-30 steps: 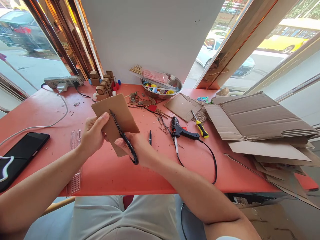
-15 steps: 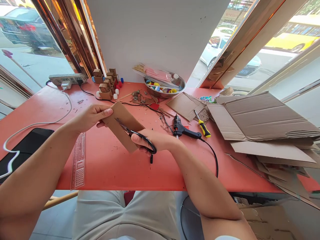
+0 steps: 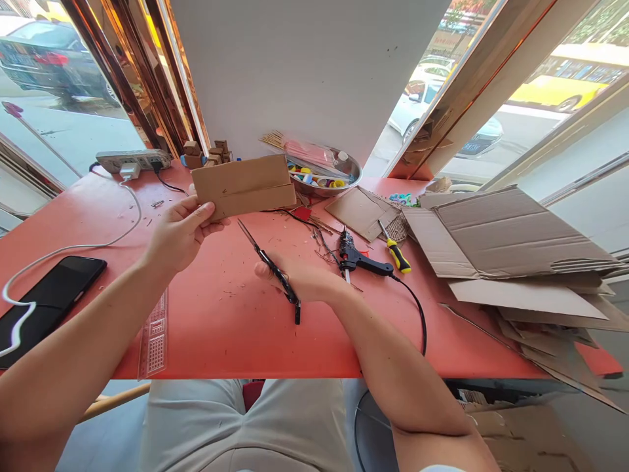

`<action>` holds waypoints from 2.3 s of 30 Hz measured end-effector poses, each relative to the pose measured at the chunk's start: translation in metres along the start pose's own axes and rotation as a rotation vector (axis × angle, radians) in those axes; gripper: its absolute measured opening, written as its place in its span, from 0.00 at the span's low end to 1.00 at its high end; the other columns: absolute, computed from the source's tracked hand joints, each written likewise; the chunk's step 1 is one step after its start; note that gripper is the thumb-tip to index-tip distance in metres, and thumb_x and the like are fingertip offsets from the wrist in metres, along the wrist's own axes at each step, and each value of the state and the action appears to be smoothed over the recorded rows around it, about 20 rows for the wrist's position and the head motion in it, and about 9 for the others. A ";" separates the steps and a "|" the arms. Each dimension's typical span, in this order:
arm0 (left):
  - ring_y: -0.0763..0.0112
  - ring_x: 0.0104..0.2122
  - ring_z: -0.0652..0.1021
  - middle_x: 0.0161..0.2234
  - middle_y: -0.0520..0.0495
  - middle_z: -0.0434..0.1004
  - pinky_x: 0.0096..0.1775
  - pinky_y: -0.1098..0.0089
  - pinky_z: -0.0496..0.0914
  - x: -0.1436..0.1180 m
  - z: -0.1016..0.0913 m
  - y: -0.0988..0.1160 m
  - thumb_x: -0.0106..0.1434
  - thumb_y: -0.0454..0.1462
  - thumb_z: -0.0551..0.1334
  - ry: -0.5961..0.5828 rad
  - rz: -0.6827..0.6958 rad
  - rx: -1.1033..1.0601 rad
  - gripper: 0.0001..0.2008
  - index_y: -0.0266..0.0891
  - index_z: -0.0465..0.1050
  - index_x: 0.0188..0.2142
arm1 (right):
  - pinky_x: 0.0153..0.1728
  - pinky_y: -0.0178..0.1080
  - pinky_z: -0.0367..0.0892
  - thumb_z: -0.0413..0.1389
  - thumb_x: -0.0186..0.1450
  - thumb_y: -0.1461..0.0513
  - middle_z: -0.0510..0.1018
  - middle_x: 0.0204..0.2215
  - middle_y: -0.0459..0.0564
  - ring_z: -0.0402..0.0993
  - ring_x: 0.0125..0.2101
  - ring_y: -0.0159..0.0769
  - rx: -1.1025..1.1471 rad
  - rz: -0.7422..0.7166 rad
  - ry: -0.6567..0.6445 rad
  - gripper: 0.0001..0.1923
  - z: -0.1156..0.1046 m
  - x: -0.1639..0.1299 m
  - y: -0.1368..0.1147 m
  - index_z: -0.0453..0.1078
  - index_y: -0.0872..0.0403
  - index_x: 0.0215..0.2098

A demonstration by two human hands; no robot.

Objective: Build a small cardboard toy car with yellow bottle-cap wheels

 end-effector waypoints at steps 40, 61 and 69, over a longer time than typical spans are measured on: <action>0.75 0.13 0.72 0.18 0.50 0.77 0.15 0.76 0.65 -0.042 0.044 0.006 0.55 0.41 0.69 -0.269 -0.031 0.172 0.11 0.41 0.69 0.24 | 0.34 0.40 0.61 0.31 0.54 0.17 0.65 0.28 0.43 0.63 0.30 0.36 0.137 -0.012 0.102 0.48 0.013 -0.002 -0.012 0.56 0.48 0.34; 0.76 0.12 0.70 0.16 0.51 0.75 0.15 0.77 0.65 -0.044 0.045 0.016 0.56 0.36 0.65 -0.217 0.049 0.231 0.09 0.41 0.69 0.21 | 0.32 0.37 0.56 0.40 0.67 0.26 0.66 0.24 0.43 0.63 0.28 0.34 0.096 0.039 0.280 0.37 0.015 -0.002 -0.020 0.54 0.48 0.30; 0.76 0.12 0.70 0.16 0.51 0.75 0.15 0.77 0.65 -0.043 0.044 0.015 0.55 0.37 0.64 -0.226 0.054 0.242 0.09 0.41 0.69 0.21 | 0.30 0.36 0.55 0.48 0.72 0.35 0.64 0.21 0.41 0.59 0.25 0.31 0.070 0.096 0.313 0.30 0.015 -0.002 -0.020 0.56 0.48 0.27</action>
Point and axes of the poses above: each hand's wrist, its own x-axis towards the middle knuckle, its own z-axis out of the palm, y = z × x, the point moved 5 cm from there along x, towards the middle knuckle
